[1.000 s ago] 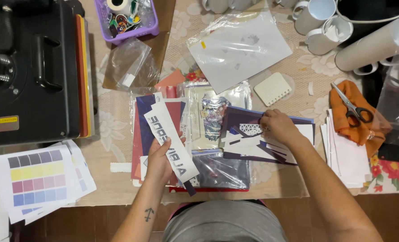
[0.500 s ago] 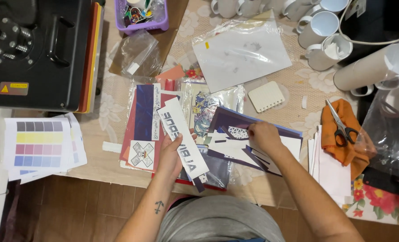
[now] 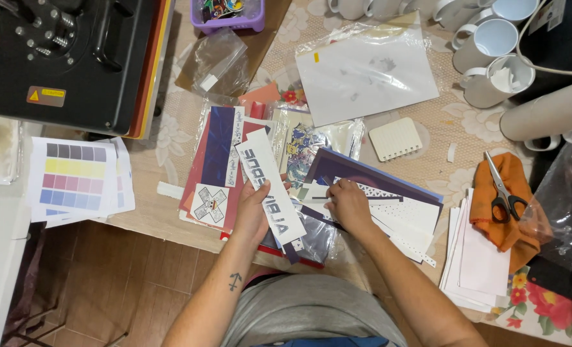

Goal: Sorting and organizing various printed designs, stickers, and paper materials on a workspace.

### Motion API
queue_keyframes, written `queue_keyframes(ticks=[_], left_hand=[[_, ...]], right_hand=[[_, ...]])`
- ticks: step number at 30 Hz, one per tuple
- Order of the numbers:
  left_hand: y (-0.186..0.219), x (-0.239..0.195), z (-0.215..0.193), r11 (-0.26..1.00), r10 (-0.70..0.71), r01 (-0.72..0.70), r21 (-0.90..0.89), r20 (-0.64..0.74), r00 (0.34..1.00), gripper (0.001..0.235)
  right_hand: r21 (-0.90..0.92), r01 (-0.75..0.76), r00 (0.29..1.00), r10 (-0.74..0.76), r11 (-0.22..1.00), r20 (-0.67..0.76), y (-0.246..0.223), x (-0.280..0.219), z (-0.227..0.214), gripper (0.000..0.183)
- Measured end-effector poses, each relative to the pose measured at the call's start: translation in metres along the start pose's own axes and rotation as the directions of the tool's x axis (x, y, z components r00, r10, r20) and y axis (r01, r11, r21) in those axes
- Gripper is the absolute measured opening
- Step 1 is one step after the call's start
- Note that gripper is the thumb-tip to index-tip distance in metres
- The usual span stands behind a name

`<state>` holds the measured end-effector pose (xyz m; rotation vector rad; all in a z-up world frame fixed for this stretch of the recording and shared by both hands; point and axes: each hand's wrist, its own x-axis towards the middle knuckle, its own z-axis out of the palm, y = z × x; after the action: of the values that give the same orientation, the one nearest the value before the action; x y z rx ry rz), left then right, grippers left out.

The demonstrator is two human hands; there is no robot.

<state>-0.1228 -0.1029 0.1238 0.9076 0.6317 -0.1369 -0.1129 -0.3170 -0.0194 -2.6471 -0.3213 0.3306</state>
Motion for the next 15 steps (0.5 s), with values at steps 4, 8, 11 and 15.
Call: queue_keyframes(ticks=[4, 8, 11, 15], left_hand=[[0.007, -0.002, -0.002, 1.000, 0.007, -0.007, 0.009, -0.014, 1.000, 0.030], [0.007, 0.003, -0.014, 1.000, 0.008, -0.008, 0.004, -0.004, 1.000, 0.030], [0.011, 0.008, -0.014, 1.000, -0.009, 0.009, 0.008, 0.018, 1.000, 0.030], [0.010, 0.014, -0.021, 0.997, -0.070, 0.071, -0.008, 0.054, 0.996, 0.030]], right_hand=[[-0.035, -0.003, 1.000, 0.003, 0.999, -0.003, 0.004, 0.008, -0.001, 0.025], [0.064, -0.102, 0.994, 0.100, 0.993, 0.038, 0.008, 0.015, -0.014, 0.018], [0.218, -0.159, 0.986, 0.165, 0.963, -0.009, -0.007, 0.017, -0.057, 0.010], [0.725, -0.195, 0.951, 0.309, 0.661, -0.026, -0.020, 0.026, -0.079, 0.017]])
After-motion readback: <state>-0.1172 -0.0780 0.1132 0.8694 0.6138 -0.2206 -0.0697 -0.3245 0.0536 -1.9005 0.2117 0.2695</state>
